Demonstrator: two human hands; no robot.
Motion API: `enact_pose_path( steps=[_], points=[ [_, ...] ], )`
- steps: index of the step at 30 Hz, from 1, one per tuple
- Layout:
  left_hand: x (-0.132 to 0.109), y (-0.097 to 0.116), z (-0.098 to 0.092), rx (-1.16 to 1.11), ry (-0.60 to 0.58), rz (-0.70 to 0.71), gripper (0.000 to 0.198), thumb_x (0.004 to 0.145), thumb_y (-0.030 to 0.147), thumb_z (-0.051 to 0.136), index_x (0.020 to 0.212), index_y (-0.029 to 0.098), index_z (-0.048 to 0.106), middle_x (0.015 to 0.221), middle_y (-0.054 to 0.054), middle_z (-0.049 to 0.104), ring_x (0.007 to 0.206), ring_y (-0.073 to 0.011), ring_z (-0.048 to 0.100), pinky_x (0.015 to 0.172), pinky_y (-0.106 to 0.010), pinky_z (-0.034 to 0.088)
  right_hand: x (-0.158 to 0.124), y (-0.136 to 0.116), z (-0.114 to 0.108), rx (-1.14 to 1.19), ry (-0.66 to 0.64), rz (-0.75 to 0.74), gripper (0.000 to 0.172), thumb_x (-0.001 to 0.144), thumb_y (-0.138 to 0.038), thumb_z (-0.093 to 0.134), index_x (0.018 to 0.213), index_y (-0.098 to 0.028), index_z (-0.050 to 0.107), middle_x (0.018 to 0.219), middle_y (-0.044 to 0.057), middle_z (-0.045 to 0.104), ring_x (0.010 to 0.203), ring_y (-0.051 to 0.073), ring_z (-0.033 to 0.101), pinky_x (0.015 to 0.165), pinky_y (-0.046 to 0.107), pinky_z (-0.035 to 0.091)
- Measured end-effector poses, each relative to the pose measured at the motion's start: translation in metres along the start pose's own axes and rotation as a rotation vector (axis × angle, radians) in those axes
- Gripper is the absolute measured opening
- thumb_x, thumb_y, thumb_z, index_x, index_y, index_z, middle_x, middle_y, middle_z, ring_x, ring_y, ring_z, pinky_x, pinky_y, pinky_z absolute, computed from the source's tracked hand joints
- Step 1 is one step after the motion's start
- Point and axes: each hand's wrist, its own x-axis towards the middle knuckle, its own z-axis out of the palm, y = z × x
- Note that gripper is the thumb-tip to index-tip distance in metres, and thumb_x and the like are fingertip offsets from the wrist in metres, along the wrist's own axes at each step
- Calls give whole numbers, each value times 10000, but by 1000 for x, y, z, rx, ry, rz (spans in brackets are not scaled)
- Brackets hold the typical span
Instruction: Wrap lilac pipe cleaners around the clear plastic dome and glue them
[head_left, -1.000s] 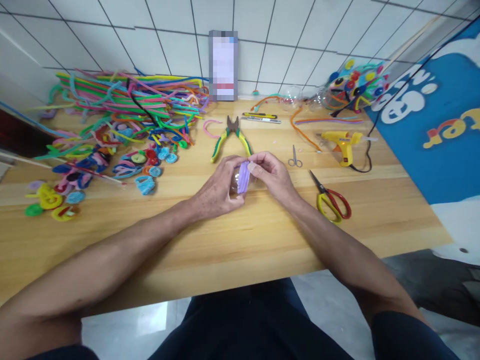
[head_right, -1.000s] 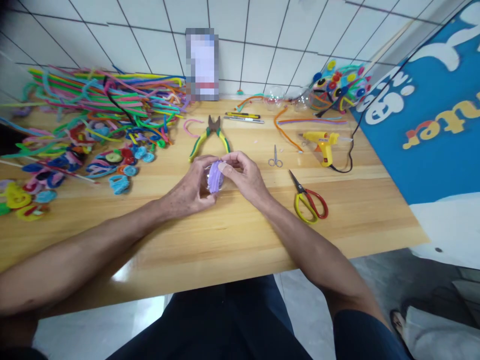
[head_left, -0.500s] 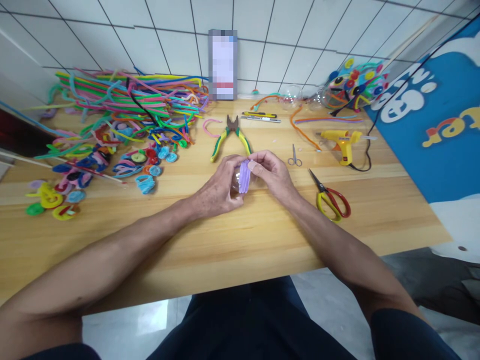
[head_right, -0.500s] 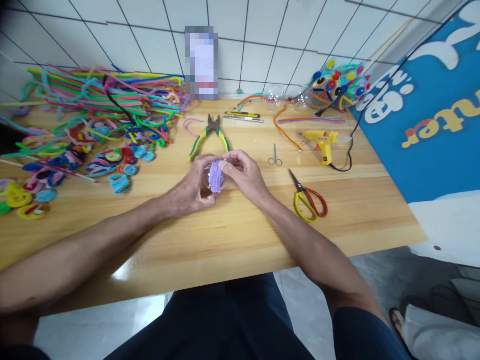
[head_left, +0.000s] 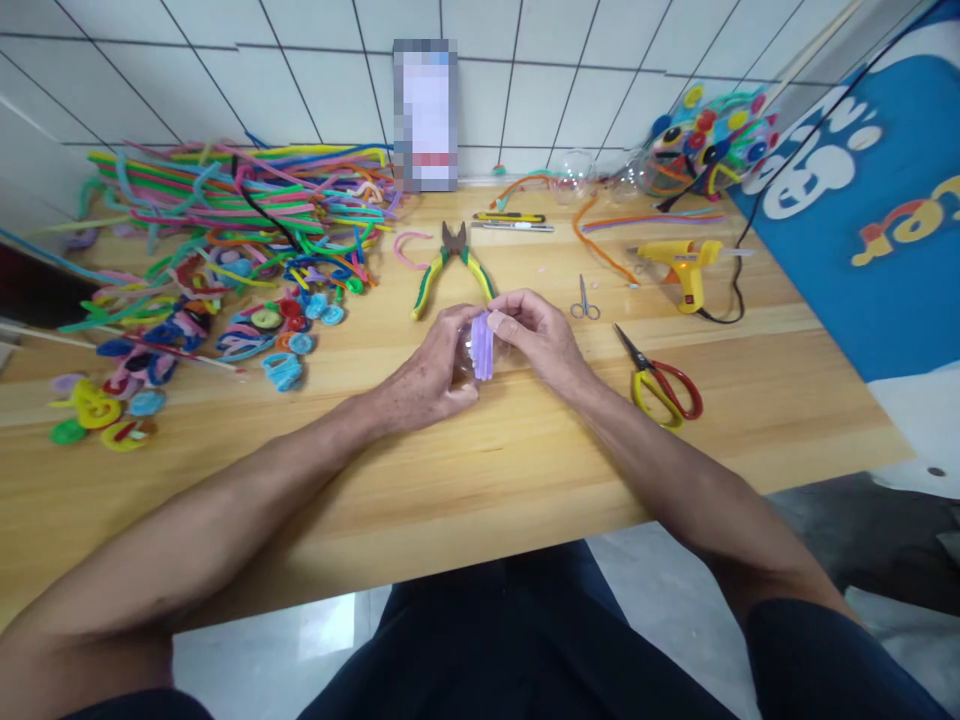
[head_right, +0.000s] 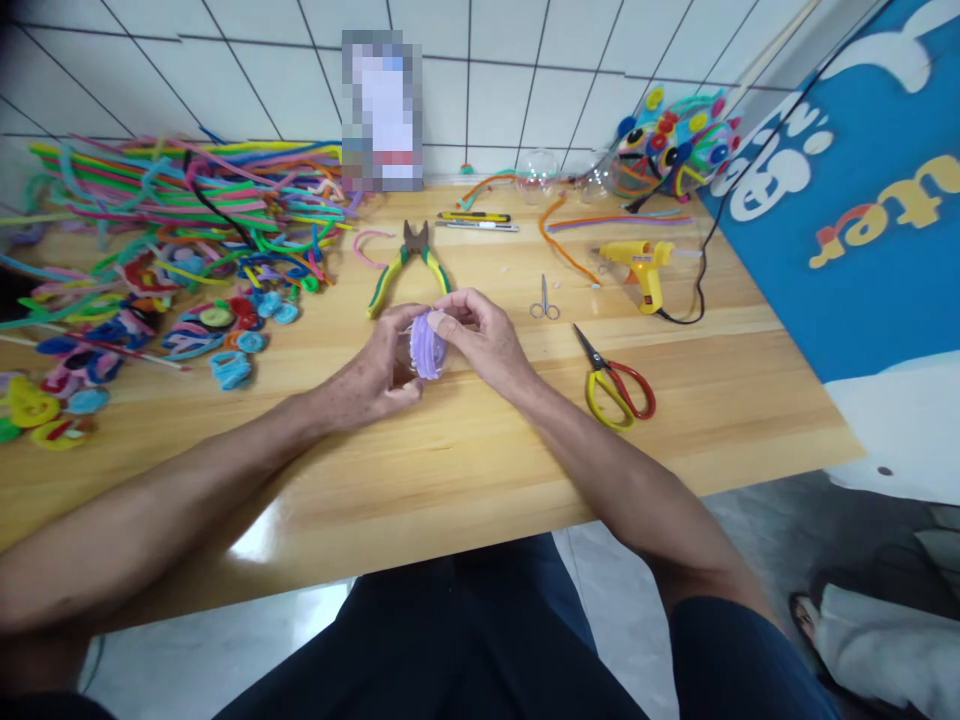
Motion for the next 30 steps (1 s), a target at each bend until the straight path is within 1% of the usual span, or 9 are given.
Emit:
enact_pose_path(
  steps=[6, 11, 15, 17, 20, 23, 27, 30],
  points=[
    [0, 0, 1, -15, 15, -21, 862, 933, 416, 796, 1647, 277, 332, 1579, -187, 523, 1478, -361, 567, 1251, -593, 554, 0, 1, -1, -4, -10, -1, 425, 845, -620, 874, 999, -255, 721, 947, 4, 729, 951, 203, 686, 886, 354, 577],
    [0, 1, 1, 11, 12, -11, 902, 926, 452, 818, 1651, 277, 311, 1595, -199, 507, 1501, -385, 549, 1271, -631, 531, 0, 2, -1, -6, -12, -7, 415, 851, -617, 869, 994, -260, 712, 945, 3, 724, 940, 202, 683, 888, 357, 571],
    [0, 2, 1, 16, 23, -29, 795, 995, 470, 754, 1642, 293, 327, 1599, -198, 513, 1501, -392, 550, 1277, -665, 509, 0, 1, -1, -15, -12, -16, 404, 858, -611, 862, 992, -260, 714, 945, 0, 734, 930, 199, 686, 909, 366, 574],
    [0, 1, 1, 20, 28, -22, 762, 1016, 497, 729, 1640, 297, 340, 1580, -193, 535, 1487, -385, 563, 1268, -661, 519, 0, 1, -1, -21, -13, -14, 399, 862, -611, 859, 995, -263, 715, 955, 1, 743, 940, 201, 689, 913, 366, 577],
    [1, 2, 0, 38, 27, -22, 777, 1017, 543, 730, 1646, 295, 346, 1566, -192, 556, 1472, -374, 580, 1255, -639, 540, -1, 0, -1, -18, -13, -9, 385, 865, -592, 863, 1003, -263, 719, 964, 1, 753, 953, 200, 694, 921, 363, 580],
    [0, 3, -1, 45, 19, -23, 833, 1010, 592, 736, 1664, 279, 326, 1611, -206, 537, 1492, -387, 574, 1263, -643, 531, -1, 1, -1, -18, -9, -9, 363, 874, -563, 865, 1008, -256, 726, 968, 2, 754, 973, 197, 698, 939, 356, 578],
    [-3, 4, 0, 69, 28, -60, 763, 1066, 591, 649, 1676, 269, 322, 1641, -211, 534, 1498, -387, 581, 1265, -643, 523, -1, 2, -1, -30, -6, -20, 377, 871, -571, 867, 1009, -249, 729, 972, 6, 757, 970, 196, 702, 931, 351, 571],
    [-4, 3, 2, 82, 36, -101, 750, 1077, 569, 633, 1673, 242, 316, 1632, -226, 537, 1475, -395, 597, 1245, -662, 532, -1, 1, 0, -31, -7, -25, 392, 859, -573, 871, 1007, -242, 723, 973, 7, 764, 954, 195, 706, 906, 352, 573]
  ],
)
